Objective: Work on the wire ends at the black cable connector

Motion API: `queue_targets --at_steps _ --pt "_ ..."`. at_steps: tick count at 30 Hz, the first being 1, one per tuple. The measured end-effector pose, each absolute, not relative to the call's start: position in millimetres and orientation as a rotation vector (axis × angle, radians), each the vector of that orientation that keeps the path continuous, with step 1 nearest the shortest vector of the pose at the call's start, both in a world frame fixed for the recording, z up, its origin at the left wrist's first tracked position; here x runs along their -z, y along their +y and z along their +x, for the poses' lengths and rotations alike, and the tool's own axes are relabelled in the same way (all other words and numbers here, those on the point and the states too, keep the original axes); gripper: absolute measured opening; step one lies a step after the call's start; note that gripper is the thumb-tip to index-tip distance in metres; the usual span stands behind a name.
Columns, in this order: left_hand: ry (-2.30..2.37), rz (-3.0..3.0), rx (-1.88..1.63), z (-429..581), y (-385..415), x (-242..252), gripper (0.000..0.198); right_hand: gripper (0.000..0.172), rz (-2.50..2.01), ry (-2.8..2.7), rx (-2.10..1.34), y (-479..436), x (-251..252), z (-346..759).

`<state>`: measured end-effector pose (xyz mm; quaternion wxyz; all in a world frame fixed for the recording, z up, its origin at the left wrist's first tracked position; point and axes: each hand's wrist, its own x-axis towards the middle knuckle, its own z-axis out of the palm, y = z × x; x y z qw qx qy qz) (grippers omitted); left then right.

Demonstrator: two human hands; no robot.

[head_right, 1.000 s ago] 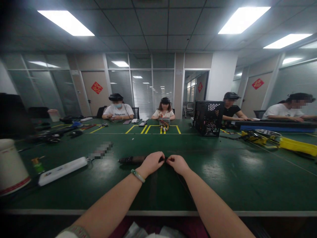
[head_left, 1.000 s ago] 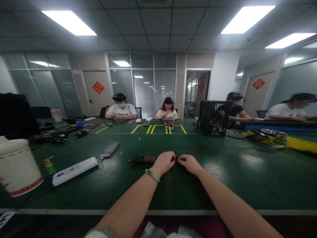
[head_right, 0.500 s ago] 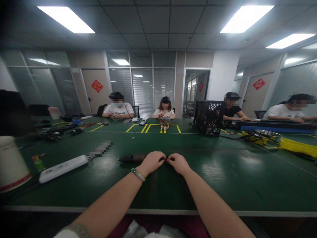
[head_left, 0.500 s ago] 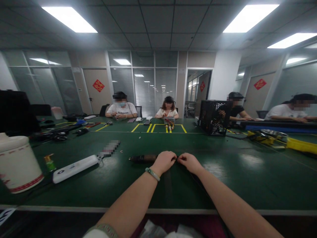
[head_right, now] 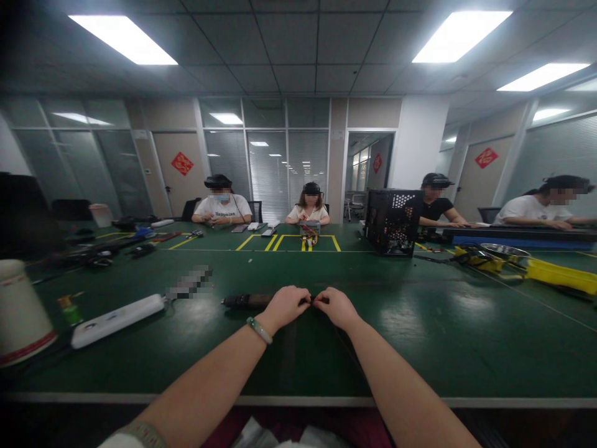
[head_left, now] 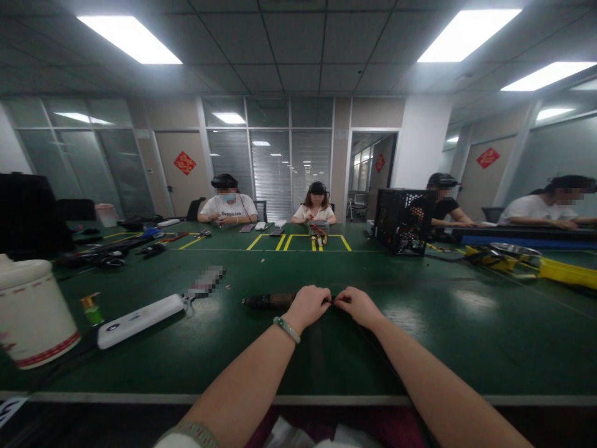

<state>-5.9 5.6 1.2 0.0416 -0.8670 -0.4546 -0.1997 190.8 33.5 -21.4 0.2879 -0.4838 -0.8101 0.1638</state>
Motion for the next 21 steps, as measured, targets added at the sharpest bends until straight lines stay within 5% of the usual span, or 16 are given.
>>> queue_targets --at_steps 21 --pt "-1.462 -2.589 0.532 8.8 -3.6 -5.9 0.019 0.016 -1.338 -2.261 -0.379 24.4 2.5 199.2"
